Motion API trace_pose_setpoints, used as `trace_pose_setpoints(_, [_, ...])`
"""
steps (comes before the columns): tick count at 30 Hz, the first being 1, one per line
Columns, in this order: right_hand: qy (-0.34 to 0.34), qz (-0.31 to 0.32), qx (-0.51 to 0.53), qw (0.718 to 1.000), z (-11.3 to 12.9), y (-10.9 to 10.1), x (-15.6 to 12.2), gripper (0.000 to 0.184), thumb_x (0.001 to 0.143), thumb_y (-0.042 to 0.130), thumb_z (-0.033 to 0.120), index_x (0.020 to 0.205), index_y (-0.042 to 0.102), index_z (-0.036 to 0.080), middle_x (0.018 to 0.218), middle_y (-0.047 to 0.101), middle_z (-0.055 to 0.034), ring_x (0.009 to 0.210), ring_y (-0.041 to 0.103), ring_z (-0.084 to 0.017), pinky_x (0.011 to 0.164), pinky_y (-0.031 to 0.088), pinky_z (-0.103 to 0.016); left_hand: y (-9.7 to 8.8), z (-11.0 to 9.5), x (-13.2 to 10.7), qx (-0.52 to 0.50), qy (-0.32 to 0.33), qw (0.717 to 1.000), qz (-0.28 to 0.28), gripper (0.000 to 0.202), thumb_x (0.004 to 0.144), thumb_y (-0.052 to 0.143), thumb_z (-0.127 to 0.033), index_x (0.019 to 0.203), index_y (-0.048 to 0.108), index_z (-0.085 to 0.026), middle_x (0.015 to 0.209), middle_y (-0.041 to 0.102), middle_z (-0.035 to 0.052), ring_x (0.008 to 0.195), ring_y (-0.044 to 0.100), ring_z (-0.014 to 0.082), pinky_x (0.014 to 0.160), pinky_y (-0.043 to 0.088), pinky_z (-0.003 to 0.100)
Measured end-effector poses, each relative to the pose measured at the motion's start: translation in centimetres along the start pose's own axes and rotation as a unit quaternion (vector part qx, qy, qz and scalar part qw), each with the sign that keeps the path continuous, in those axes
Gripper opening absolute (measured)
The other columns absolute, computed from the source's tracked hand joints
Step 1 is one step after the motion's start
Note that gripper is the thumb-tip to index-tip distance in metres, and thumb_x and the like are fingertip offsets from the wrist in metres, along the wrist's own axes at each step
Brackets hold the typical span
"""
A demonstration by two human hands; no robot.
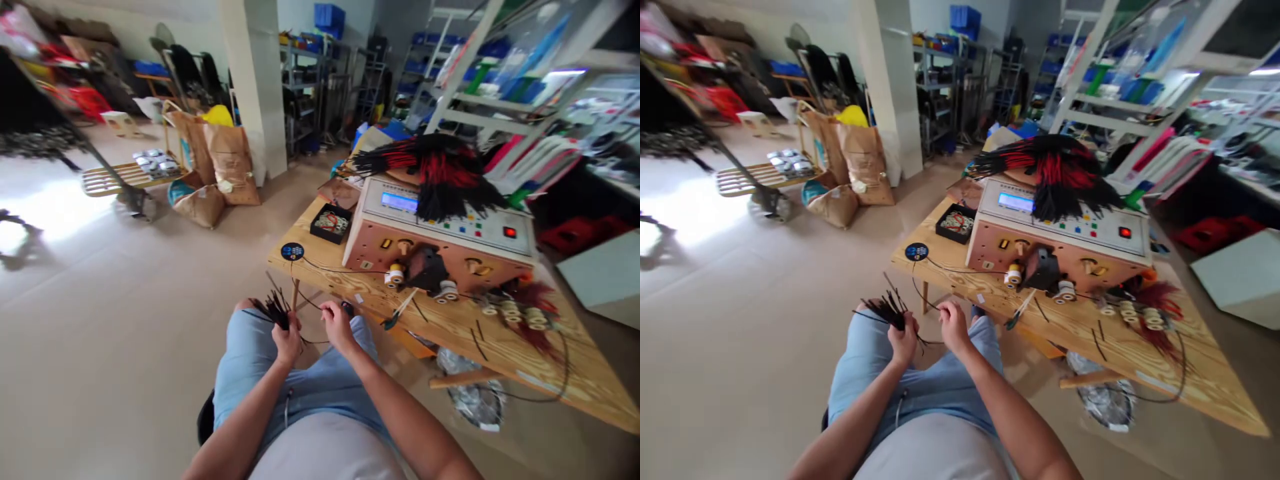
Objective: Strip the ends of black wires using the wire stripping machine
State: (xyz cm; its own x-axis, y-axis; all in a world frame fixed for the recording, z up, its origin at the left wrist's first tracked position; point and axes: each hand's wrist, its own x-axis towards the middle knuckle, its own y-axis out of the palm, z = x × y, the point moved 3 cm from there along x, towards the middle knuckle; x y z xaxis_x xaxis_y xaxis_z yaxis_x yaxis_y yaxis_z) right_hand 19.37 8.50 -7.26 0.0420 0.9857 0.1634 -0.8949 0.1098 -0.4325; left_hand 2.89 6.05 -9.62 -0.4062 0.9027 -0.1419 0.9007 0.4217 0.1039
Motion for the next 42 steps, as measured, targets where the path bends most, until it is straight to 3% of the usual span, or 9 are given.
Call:
trace_pose_setpoints(3, [-0.002,0.082,0.011,0.997,0.3,1.2,-1.7,0.02,0.088,0.046,0.016,0.095,0.064,0.022,0.092,0.069,-0.0048,0.073,0.063,-0.018,0.073,0.051,-0.03,-0.4,0.0,0.1,0.042,0.087,0.995,-0.026,0.018,0.075,0.073,-0.032,0.062,0.064,-0.023,0.058,0.059,0.0029,0.062,0.057,0.022,0.059,0.041,0.028])
trace_pose_setpoints(6, [-0.022,0.127,-0.012,0.992,0.8,1.1,-2.0,0.024,0.087,0.048,0.012,0.103,0.062,0.023,0.094,0.071,-0.0052,0.084,0.067,-0.021,0.076,0.051,-0.031,0.2,0.2,0.3,0.061,0.111,0.99,0.058,0.005,0.072,0.074,-0.025,0.076,0.071,-0.024,0.076,0.07,0.0065,0.077,0.063,0.0257,0.071,0.047,0.031])
trace_pose_setpoints(14, [-0.107,0.131,-0.147,0.975,1.0,-1.7,1.7,0.027,0.086,0.055,0.009,0.11,0.063,0.02,0.098,0.07,-0.0089,0.093,0.066,-0.023,0.085,0.049,-0.034,2.1,1.7,0.6,0.045,0.029,0.969,0.241,0.03,0.071,0.077,-0.042,0.087,0.069,-0.018,0.061,0.062,-0.0005,0.057,0.051,0.0153,0.059,0.041,0.025])
trace_pose_setpoints(20, [0.007,-0.108,-0.095,0.99,-1.5,-6.3,6.1,0.027,0.087,0.056,0.031,0.107,0.064,0.016,0.085,0.069,-0.0109,0.079,0.064,-0.025,0.077,0.051,-0.037,1.7,3.1,1.6,0.01,-0.042,0.989,0.142,0.042,0.073,0.073,-0.057,0.067,0.056,-0.019,0.046,0.049,-0.0046,0.042,0.038,0.0093,0.044,0.026,0.022])
trace_pose_setpoints(25, [0.009,-0.115,-0.115,0.987,-2.0,-7.0,7.4,0.025,0.08,0.063,0.032,0.101,0.063,0.017,0.077,0.066,-0.0075,0.076,0.063,-0.025,0.077,0.05,-0.038,1.2,2.9,2.0,-0.026,-0.043,0.996,0.076,0.046,0.077,0.067,-0.063,0.071,0.047,-0.022,0.045,0.042,-0.0085,0.041,0.033,0.0079,0.042,0.023,0.021])
trace_pose_setpoints(28, [0.09,-0.132,0.022,0.987,-2.4,-6.2,7.8,0.03,0.077,0.072,0.046,0.087,0.058,0.021,0.069,0.063,-0.003,0.061,0.06,-0.02,0.058,0.048,-0.031,0.9,2.7,2.0,-0.039,-0.042,0.996,0.07,0.048,0.077,0.067,-0.065,0.068,0.045,-0.023,0.044,0.041,-0.0086,0.04,0.031,0.0073,0.042,0.022,0.022])
trace_pose_setpoints(31, [0.193,-0.162,0.233,0.939,-3.0,-5.1,8.4,0.043,0.075,0.074,0.058,0.077,0.049,0.023,0.061,0.058,0.0023,0.049,0.053,-0.014,0.045,0.041,-0.023,0.8,2.8,2.1,-0.063,-0.055,0.994,0.075,0.05,0.074,0.071,-0.065,0.068,0.045,-0.023,0.045,0.041,-0.009,0.04,0.03,0.0068,0.041,0.021,0.021])
trace_pose_setpoints(35, [0.207,-0.187,0.382,0.881,-3.2,-4.5,9.4,0.043,0.072,0.079,0.051,0.078,0.048,0.022,0.058,0.051,0.008,0.046,0.047,-0.007,0.042,0.037,-0.017,0.9,2.9,1.9,-0.089,-0.073,0.99,0.082,0.052,0.072,0.072,-0.067,0.072,0.044,-0.023,0.047,0.04,-0.01,0.04,0.031,0.007,0.039,0.023,0.021])
trace_pose_setpoints(42, [0.21,-0.156,0.327,0.908,-3.6,-3.3,8.8,0.042,0.057,0.088,0.038,0.083,0.062,0.017,0.063,0.06,0.005,0.05,0.054,-0.008,0.042,0.041,-0.016,0.9,2.2,1.9,-0.103,-0.067,0.989,0.082,0.057,0.072,0.069,-0.073,0.065,0.041,-0.024,0.043,0.039,-0.0089,0.037,0.032,0.0063,0.039,0.024,0.021])
